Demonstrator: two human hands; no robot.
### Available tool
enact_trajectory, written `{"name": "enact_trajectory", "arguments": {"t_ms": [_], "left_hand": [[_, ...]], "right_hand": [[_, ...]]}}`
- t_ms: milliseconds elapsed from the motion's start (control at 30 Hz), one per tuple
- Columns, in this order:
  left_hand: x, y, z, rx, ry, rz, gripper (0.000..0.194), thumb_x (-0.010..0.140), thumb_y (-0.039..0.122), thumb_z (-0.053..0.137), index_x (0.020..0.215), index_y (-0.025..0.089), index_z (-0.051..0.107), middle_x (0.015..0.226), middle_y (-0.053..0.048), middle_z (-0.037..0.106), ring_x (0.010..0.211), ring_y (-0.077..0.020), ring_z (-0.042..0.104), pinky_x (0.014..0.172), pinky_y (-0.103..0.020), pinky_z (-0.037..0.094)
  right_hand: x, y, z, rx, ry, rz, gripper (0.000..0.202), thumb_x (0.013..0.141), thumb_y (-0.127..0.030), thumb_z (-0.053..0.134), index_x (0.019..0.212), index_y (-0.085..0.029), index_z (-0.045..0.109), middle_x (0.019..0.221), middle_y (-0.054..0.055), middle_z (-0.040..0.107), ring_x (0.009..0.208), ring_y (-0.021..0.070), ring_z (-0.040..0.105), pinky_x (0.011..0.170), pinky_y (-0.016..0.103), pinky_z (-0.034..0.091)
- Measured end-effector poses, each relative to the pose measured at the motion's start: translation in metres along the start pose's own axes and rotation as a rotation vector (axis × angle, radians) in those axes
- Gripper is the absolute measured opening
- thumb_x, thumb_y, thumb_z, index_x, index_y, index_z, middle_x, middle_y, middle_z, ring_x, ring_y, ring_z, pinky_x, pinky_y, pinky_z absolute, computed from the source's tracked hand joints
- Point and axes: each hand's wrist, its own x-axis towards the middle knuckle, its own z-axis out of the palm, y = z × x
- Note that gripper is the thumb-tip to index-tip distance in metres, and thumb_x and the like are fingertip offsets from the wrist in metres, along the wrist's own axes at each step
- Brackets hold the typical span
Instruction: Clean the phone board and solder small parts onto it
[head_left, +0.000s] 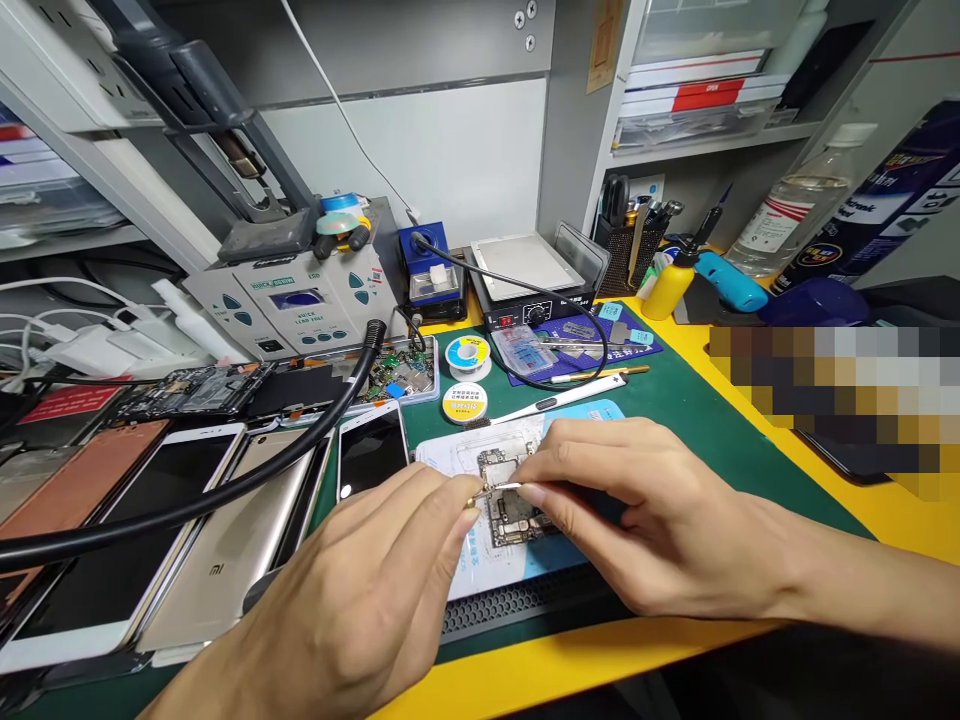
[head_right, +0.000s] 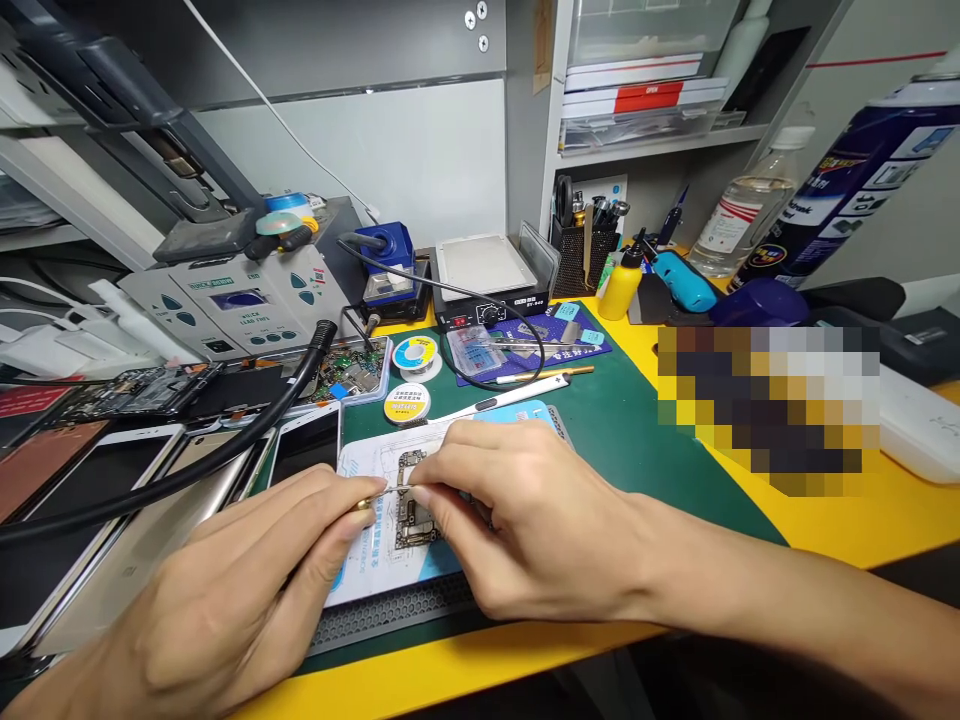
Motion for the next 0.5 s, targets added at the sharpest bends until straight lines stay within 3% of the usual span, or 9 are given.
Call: {"name": "enact_trajectory", "arguments": {"t_ms": [500], "left_hand": [[0.0010,-0.0004,-0.0010,-0.019,0.011,-0.013,0.016,0.102,0.002,0.052,0.109,0.014,0.061,0.095,-0.008,0.070,0.083,-0.0191,0.068,0.072,-0.032,0.058]], "right_hand": [[-0.0003,0.0002,-0.0002,-0.017,-0.006,0.008,0.016,0.097,-0.005,0.058,0.097,-0.011,0.074,0.074,0.005,0.068,0.064,0.0144,0.053,0.058,0.028,0.043]]}}
